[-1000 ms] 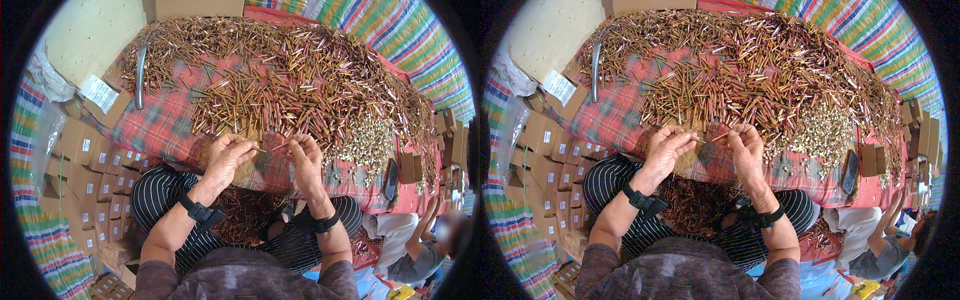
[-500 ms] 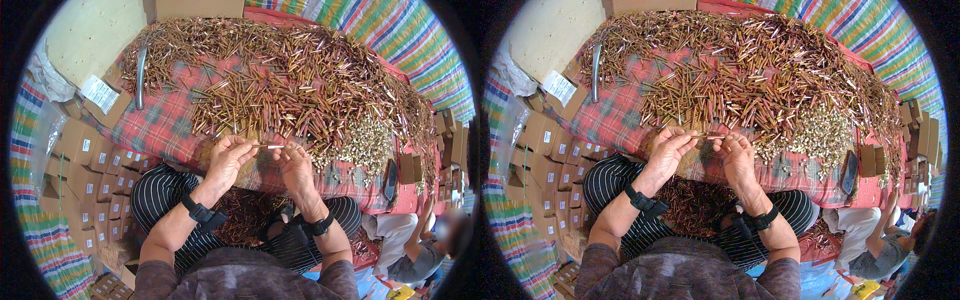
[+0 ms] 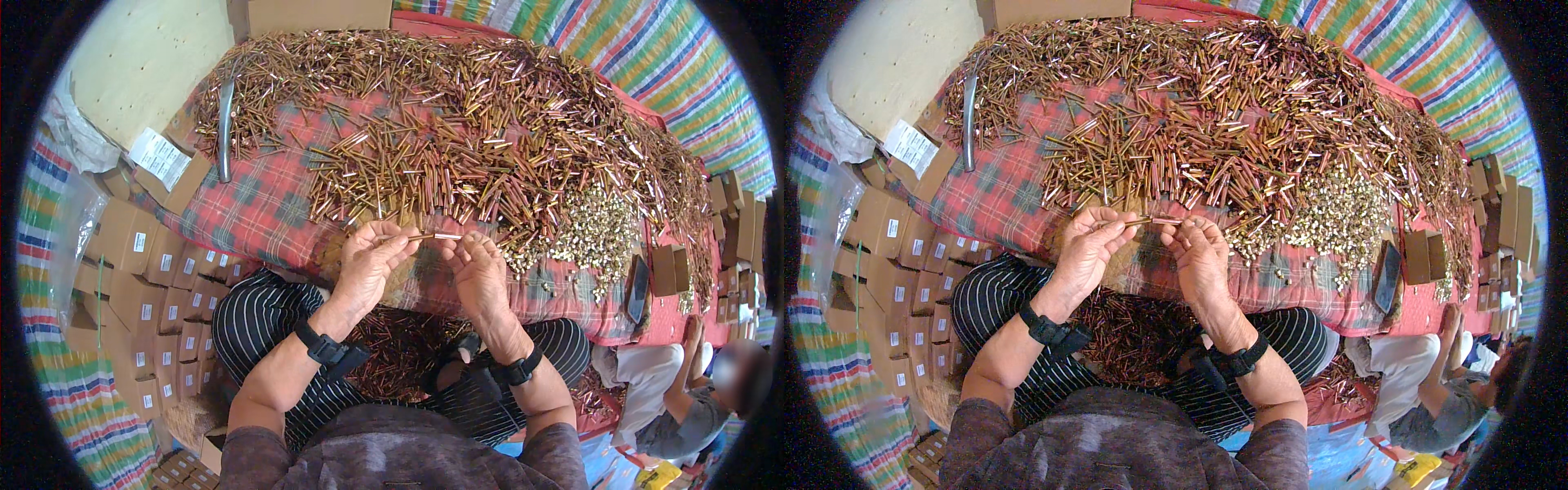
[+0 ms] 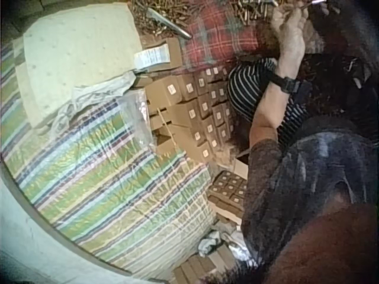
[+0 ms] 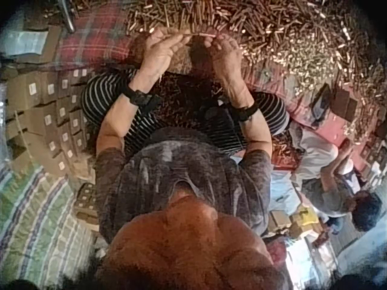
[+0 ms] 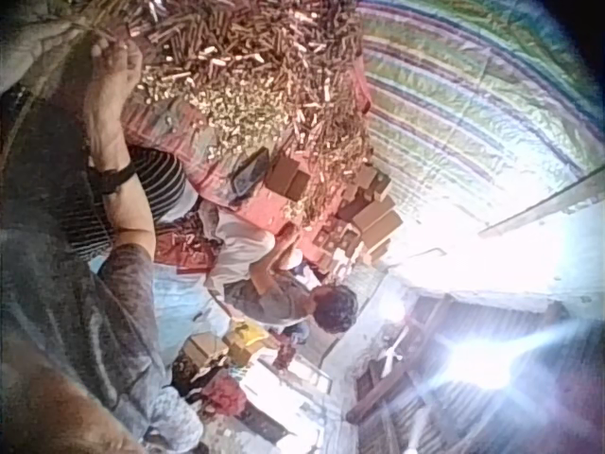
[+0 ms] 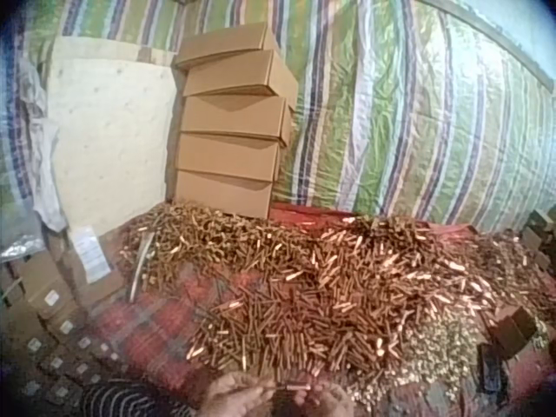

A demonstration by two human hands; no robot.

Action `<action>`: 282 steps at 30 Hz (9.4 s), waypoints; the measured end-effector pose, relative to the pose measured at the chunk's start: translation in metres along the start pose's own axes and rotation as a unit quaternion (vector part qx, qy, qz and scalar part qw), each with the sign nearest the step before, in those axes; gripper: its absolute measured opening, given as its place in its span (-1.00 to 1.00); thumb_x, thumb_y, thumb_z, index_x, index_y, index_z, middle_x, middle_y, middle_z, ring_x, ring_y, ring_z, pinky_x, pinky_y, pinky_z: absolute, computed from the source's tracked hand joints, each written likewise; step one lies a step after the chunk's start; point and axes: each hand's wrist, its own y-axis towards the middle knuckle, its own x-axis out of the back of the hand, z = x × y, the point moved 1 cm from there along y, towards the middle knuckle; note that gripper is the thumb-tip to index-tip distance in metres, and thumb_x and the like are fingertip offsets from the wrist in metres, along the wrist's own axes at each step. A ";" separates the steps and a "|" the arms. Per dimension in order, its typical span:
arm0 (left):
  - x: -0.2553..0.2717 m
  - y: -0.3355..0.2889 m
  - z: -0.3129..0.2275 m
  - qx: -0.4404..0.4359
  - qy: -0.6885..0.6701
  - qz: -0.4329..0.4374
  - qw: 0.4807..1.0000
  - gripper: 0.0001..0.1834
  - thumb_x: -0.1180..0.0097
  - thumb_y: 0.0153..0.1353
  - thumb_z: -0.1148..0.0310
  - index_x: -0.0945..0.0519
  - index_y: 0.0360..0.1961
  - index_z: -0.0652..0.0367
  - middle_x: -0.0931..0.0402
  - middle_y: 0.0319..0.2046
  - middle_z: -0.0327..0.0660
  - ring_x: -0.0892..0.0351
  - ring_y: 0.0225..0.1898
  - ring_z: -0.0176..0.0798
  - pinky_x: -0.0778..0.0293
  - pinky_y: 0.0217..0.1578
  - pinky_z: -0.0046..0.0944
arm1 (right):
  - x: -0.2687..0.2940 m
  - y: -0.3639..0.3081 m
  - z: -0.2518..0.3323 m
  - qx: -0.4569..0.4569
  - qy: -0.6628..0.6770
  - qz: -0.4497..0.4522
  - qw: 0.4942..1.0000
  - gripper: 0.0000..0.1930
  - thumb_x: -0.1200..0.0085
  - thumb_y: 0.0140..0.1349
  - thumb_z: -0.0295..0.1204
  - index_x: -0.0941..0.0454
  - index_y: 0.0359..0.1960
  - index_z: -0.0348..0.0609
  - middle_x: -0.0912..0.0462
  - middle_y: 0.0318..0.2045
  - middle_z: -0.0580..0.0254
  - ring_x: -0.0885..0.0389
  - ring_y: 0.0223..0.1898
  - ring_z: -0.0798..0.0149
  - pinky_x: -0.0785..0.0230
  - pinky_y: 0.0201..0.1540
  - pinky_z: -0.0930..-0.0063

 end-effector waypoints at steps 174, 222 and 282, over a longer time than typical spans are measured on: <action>-0.002 0.003 -0.001 0.110 0.094 0.032 0.989 -0.80 -0.05 0.22 0.46 -0.54 -0.17 0.34 -0.43 -0.47 -0.34 -0.24 -0.57 -0.55 -0.15 -0.57 -0.56 | 0.019 0.013 0.076 0.244 -0.765 0.115 0.584 -0.83 -0.15 0.02 -0.38 -0.55 -0.40 -0.20 -0.56 -0.46 -0.02 -0.57 -0.38 -0.06 -0.42 -0.32 0.18; -0.001 -0.003 0.010 0.036 0.221 0.103 0.969 -0.91 -0.13 0.12 0.41 -0.53 -0.40 0.21 -0.43 -0.54 -0.39 -0.27 -0.55 -0.59 -0.23 -0.53 -0.54 | -0.019 -0.013 0.019 -0.039 -0.464 0.132 0.875 -0.60 0.00 0.28 -0.16 -0.51 -0.58 -0.23 -0.47 -0.73 0.10 -0.35 -0.73 0.22 -0.24 -0.60 0.27; -0.018 -0.010 0.002 0.061 0.223 0.080 0.970 -0.72 -0.01 0.27 0.39 -0.51 -0.03 0.28 -0.29 -0.54 -0.50 -0.12 -0.60 -0.66 -0.03 -0.61 -0.62 | -0.008 0.003 0.008 0.070 -0.221 0.072 0.970 -0.68 -0.06 0.20 -0.55 -0.33 -0.01 -0.16 -0.59 -0.21 0.22 -0.55 -0.41 0.41 -0.45 -0.32 0.56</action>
